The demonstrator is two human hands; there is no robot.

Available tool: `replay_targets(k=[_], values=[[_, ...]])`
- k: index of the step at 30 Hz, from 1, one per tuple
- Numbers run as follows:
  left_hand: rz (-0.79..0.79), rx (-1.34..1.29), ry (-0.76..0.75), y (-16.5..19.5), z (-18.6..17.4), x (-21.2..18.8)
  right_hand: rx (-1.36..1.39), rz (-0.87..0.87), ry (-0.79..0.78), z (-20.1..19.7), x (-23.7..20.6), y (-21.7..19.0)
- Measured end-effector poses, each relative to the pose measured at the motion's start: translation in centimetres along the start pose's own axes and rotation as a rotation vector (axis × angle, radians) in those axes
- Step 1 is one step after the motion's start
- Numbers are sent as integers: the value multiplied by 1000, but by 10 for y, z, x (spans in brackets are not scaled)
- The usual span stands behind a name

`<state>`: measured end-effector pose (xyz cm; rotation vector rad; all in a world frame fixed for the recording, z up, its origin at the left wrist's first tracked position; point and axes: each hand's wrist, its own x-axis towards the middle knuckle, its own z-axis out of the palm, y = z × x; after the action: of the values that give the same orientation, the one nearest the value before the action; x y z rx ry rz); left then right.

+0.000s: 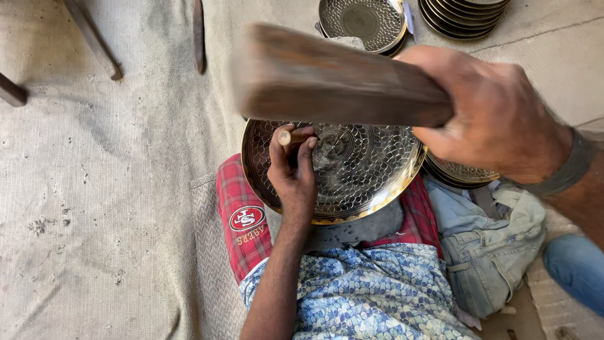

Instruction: The person sits on the floor and uses a hammer and a small cylindrical tool to create a textured pattern on a brass plate. They repeatedly strike the tool against the plate's surface, rotating the plate to cover different areas. Finished plates are stacked nearby.

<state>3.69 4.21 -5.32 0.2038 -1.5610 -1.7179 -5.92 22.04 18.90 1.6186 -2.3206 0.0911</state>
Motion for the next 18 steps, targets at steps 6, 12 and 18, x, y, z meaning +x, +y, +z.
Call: replay_targets(k=[6,12,18], values=[[-107,185,59,-6,0,-2,-421,-120,-138,-21,26,-16],[-68,162,50,-8,-2,-4,-364,-50,-190,-27,27,-29],[-138,190,41,-4,-2,-2,-295,29,-188,-23,7,-41]])
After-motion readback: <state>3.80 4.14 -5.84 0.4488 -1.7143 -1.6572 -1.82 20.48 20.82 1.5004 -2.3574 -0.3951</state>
